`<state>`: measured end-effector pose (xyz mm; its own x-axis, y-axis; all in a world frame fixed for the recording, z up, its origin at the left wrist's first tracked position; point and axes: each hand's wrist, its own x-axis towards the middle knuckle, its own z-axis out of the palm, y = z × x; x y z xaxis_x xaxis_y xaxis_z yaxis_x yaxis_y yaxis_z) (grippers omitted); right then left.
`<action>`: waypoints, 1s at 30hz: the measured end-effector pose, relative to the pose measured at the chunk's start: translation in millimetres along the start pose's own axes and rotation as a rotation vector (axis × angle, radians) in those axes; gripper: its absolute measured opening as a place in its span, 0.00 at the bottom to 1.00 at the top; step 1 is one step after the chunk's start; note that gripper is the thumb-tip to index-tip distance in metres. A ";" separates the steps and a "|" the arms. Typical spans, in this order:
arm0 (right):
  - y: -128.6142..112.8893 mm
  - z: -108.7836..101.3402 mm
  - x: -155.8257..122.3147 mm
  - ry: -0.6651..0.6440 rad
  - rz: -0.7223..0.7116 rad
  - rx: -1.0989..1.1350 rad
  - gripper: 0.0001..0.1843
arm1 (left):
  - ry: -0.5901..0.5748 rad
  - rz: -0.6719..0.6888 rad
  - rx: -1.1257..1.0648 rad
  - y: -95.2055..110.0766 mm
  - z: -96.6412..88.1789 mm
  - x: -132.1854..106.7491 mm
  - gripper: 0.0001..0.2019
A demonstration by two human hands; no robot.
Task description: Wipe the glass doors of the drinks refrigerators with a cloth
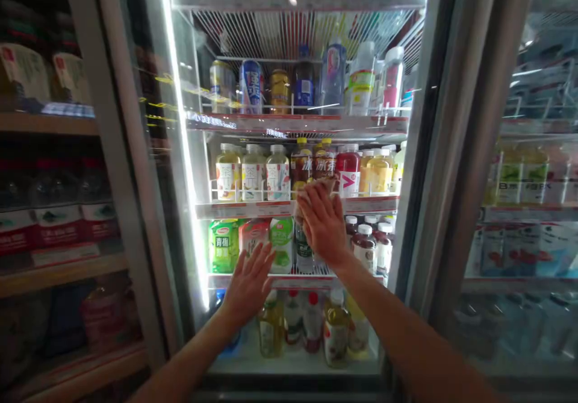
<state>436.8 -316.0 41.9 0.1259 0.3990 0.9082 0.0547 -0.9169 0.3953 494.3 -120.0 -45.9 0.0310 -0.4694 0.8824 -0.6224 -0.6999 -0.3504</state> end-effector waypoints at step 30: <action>55.2 -30.1 -133.2 -0.019 0.275 -0.043 0.34 | 0.081 -0.213 0.048 -5.9 5.9 -14.7 0.39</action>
<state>393.3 -419.7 -53.2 0.1486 0.1348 0.9797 -0.0265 -0.9898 0.1402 502.1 -112.1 -58.7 0.0940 -0.2649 0.9597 -0.5701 -0.8046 -0.1663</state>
